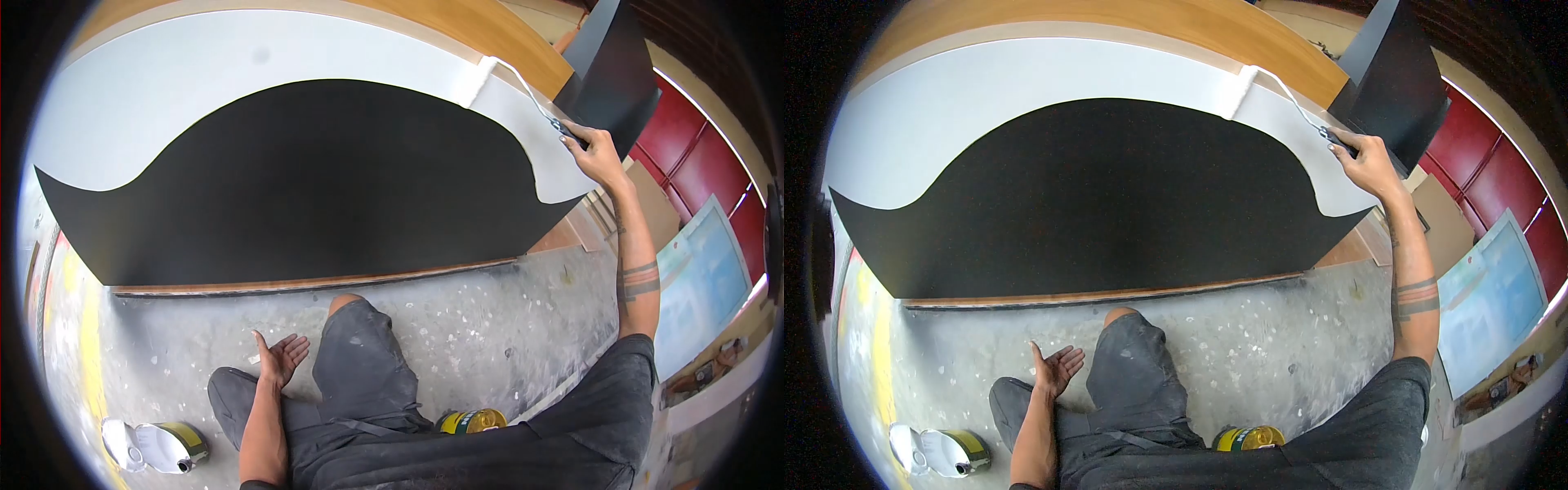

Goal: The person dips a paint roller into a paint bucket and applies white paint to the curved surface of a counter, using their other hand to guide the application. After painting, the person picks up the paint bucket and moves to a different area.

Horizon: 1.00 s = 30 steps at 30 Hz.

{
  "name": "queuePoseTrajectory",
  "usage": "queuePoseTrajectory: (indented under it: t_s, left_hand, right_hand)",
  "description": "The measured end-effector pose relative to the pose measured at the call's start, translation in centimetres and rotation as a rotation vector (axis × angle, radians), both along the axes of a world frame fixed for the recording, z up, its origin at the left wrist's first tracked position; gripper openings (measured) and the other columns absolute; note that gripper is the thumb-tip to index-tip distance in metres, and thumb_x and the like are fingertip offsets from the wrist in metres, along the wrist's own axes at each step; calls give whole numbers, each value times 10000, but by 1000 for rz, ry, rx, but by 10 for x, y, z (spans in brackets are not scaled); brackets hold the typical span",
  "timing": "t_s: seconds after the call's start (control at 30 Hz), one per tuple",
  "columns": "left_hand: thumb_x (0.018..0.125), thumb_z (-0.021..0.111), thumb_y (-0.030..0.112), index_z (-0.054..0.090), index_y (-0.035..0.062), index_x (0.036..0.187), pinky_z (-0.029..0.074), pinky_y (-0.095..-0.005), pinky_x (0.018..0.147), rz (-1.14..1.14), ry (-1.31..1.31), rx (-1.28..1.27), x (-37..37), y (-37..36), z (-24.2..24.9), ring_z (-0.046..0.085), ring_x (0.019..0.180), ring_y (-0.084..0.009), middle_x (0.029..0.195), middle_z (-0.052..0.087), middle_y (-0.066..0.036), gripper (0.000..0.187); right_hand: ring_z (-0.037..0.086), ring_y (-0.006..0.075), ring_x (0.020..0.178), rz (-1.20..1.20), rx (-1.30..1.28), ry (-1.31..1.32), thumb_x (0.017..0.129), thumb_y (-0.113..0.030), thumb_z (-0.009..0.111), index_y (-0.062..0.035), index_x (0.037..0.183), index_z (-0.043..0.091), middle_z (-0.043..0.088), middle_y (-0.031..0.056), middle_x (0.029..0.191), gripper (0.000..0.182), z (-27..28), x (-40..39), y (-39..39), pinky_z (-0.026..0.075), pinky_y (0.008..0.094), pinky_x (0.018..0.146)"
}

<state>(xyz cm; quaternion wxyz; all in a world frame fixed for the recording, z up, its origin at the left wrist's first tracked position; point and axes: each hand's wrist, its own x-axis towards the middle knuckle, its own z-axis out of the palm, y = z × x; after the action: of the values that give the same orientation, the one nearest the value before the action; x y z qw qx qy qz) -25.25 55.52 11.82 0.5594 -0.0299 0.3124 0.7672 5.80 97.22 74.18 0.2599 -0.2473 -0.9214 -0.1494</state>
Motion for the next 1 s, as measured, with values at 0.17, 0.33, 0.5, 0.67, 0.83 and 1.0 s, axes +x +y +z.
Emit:
queuePoseTrajectory:
  t_s: [0.17,0.33,0.5,0.67,0.83,1.0]
  left_hand:
    - [814,314,1043,285,-166,1580,445,-495,1206,-5,-10,-9,0,2,0,546,1401,-435,1505,505,-344,1431]
    - [816,319,1040,310,-166,1562,452,-497,1200,-6,-7,-19,1,3,1,555,1392,-434,1497,513,-344,1418]
    - [821,310,1037,315,-168,1555,467,-491,1185,-5,-13,-30,2,5,3,571,1372,-429,1483,524,-342,1411]
    - [833,305,1029,276,-165,1581,445,-500,1207,-16,3,-17,1,5,0,542,1404,-431,1508,501,-344,1409]
    - [840,310,1023,252,-159,1601,427,-505,1225,-41,10,7,0,5,-5,525,1426,-429,1525,493,-343,1407]
    - [842,298,1025,297,-166,1569,457,-490,1199,-24,16,-26,4,6,4,560,1385,-428,1487,519,-337,1396]
  right_hand:
    - [659,274,745,-44,9,21,957,-143,726,0,1317,731,764,286,1097,387,-6,33,22,531,375,753]
    - [745,327,883,-178,20,6,949,-155,743,-4,1325,726,759,284,1130,405,-7,58,42,555,384,844]
    - [760,342,967,-177,-5,12,956,-172,736,-9,1332,723,754,287,1144,410,-9,70,40,554,399,894]
    - [750,376,1020,-195,-25,-9,966,-186,722,0,1321,727,750,289,1170,400,-4,45,34,546,411,938]
    - [754,351,999,67,62,-35,966,-148,721,14,1313,726,760,274,1173,383,-3,-4,15,560,394,906]
    - [721,336,838,195,23,-3,963,-157,722,31,1279,745,783,248,1107,368,-8,-41,0,553,396,788]
